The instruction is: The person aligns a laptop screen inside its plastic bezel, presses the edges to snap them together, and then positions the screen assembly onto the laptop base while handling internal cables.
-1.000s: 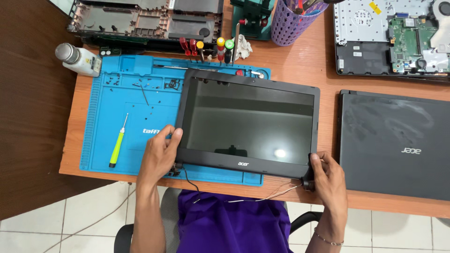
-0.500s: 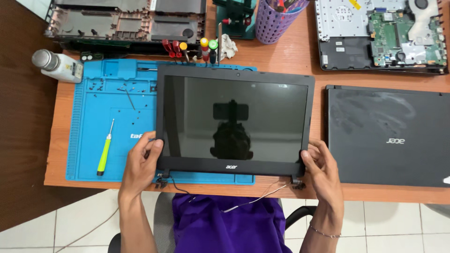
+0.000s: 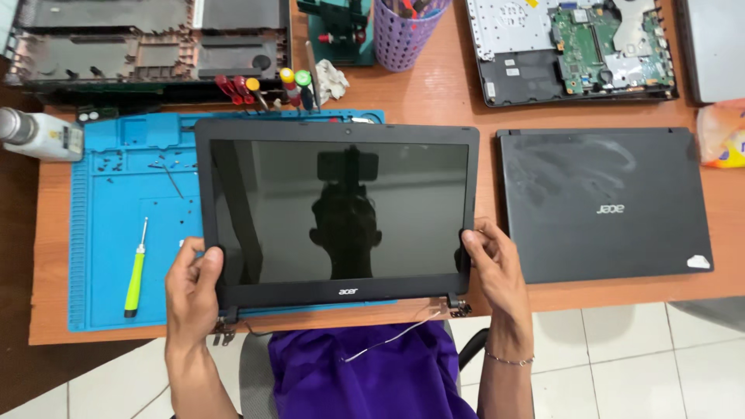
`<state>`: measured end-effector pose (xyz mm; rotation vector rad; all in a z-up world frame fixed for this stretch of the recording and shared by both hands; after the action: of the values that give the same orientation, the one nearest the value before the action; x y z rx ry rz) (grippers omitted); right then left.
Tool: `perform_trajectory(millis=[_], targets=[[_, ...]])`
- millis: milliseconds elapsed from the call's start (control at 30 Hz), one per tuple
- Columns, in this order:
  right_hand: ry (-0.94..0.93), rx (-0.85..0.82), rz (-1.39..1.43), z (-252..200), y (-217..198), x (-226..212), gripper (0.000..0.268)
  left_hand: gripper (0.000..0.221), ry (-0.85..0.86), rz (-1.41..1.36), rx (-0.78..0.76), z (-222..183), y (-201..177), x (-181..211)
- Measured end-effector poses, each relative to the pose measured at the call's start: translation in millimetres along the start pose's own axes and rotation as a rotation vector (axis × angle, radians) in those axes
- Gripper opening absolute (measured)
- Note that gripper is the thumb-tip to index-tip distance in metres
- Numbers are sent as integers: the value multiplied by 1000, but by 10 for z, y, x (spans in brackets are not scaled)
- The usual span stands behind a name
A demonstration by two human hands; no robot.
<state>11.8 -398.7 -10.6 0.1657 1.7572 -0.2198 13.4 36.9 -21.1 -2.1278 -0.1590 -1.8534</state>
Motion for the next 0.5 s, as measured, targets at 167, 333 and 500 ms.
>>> perform_trajectory(millis=[167, 333, 500], targets=[[76, 5, 66, -15, 21, -81, 18, 15, 27, -46, 5, -16, 18, 65], [175, 14, 177, -30, -45, -98, 31, 12, -66, -61, 38, -66, -15, 112], [91, -40, 116, -25, -116, -48, 36, 11, -76, -73, 56, -35, -50, 77]])
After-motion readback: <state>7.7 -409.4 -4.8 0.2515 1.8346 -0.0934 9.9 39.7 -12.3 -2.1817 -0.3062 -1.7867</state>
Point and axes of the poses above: each hand's wrist, its own z-axis towards the middle knuckle, its own y-axis out of the palm, x = y × z, the point moved 1 cm from there along z, towards the middle knuckle, and after that the axes turned 6 degrees about x, right-handed, at the moved point
